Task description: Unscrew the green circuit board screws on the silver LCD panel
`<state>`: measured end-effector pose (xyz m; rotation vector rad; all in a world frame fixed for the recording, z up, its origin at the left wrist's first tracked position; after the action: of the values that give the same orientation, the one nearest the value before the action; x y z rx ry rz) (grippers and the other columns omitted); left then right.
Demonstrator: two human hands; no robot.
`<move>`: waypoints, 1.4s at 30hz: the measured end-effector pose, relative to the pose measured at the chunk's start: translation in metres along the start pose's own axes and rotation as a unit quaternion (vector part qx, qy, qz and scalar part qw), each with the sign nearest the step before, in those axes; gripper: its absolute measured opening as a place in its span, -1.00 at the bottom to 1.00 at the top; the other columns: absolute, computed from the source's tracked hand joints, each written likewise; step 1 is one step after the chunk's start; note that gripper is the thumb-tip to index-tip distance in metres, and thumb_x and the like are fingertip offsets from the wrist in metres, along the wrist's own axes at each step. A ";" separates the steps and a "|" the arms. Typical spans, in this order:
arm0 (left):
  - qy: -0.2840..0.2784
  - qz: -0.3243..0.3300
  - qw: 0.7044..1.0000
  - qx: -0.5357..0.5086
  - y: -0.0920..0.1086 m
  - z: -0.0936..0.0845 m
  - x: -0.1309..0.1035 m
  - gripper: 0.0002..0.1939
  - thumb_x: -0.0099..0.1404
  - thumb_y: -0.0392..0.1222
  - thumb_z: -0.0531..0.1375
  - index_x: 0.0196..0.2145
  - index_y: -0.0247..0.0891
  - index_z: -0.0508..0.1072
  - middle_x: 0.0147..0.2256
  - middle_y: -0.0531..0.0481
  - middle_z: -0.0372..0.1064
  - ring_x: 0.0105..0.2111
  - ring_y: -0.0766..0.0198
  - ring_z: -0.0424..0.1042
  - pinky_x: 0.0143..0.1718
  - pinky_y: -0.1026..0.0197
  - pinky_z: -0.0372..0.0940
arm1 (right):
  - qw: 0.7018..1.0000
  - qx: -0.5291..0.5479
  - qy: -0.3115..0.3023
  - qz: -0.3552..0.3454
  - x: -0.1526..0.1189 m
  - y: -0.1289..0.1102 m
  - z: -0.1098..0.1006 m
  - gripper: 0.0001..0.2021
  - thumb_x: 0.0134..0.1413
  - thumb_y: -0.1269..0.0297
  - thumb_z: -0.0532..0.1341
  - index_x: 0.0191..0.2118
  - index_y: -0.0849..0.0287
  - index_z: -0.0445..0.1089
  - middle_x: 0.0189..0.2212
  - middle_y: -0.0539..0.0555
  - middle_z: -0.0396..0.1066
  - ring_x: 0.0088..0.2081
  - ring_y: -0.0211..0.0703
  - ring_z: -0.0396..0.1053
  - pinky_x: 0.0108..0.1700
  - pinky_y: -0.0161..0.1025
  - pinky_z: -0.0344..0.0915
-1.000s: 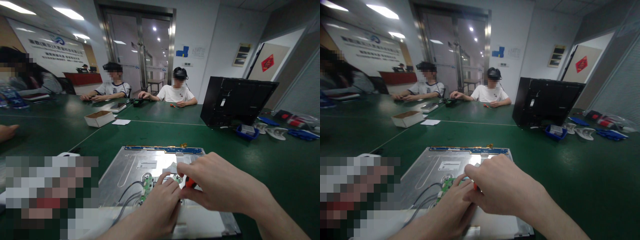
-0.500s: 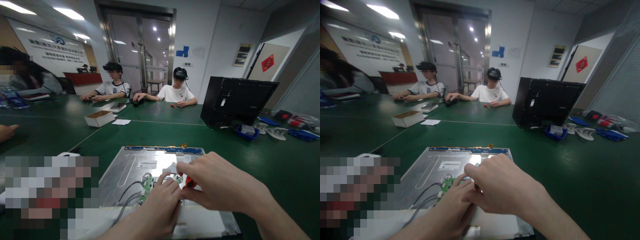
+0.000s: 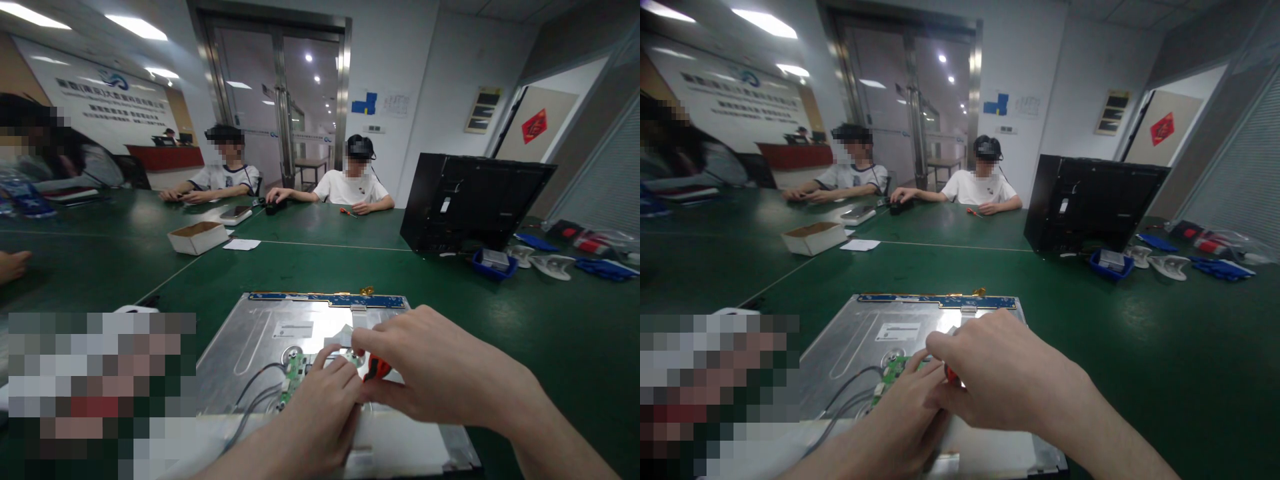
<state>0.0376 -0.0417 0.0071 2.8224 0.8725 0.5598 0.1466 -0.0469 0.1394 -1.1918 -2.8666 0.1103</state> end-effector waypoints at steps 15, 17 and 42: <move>0.007 0.004 1.000 -0.002 -0.001 0.001 -0.001 -0.73 0.21 -0.30 0.11 -0.11 -0.17 0.36 -0.19 -0.07 0.43 -0.11 0.06 0.38 0.20 -0.15 0.02 | 1.000 0.006 0.001 0.023 -0.001 0.002 0.001 -0.90 0.15 0.22 0.20 -0.22 0.07 0.34 -0.34 -0.01 0.51 -0.36 -0.12 0.43 -0.46 -0.26 -0.06; 0.010 0.003 1.000 -0.006 -0.001 0.001 -0.001 -0.72 0.21 -0.30 0.11 -0.10 -0.18 0.35 -0.18 -0.07 0.43 -0.11 0.06 0.38 0.20 -0.15 0.01 | 1.000 0.002 0.000 0.031 0.001 0.003 0.000 -0.92 0.17 0.23 0.19 -0.24 0.08 0.35 -0.37 -0.01 0.51 -0.38 -0.13 0.42 -0.46 -0.26 -0.06; 0.003 -0.003 1.000 -0.006 0.000 0.000 0.000 -0.75 0.23 -0.30 0.10 -0.12 -0.19 0.37 -0.19 -0.10 0.44 -0.11 0.03 0.38 0.19 -0.17 0.01 | 1.000 0.007 0.000 0.002 -0.001 -0.001 -0.001 -0.88 0.12 0.34 0.17 -0.19 0.10 0.31 -0.31 0.02 0.50 -0.33 -0.11 0.43 -0.44 -0.25 0.03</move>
<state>0.0374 -0.0417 0.0069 2.8077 0.8749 0.5697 0.1465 -0.0479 0.1409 -1.1939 -2.8584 0.1302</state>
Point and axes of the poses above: each hand's wrist, its own x-axis towards the middle knuckle, its own z-axis out of the palm, y = z × x, the point moved 5 cm from there along x, towards the middle knuckle
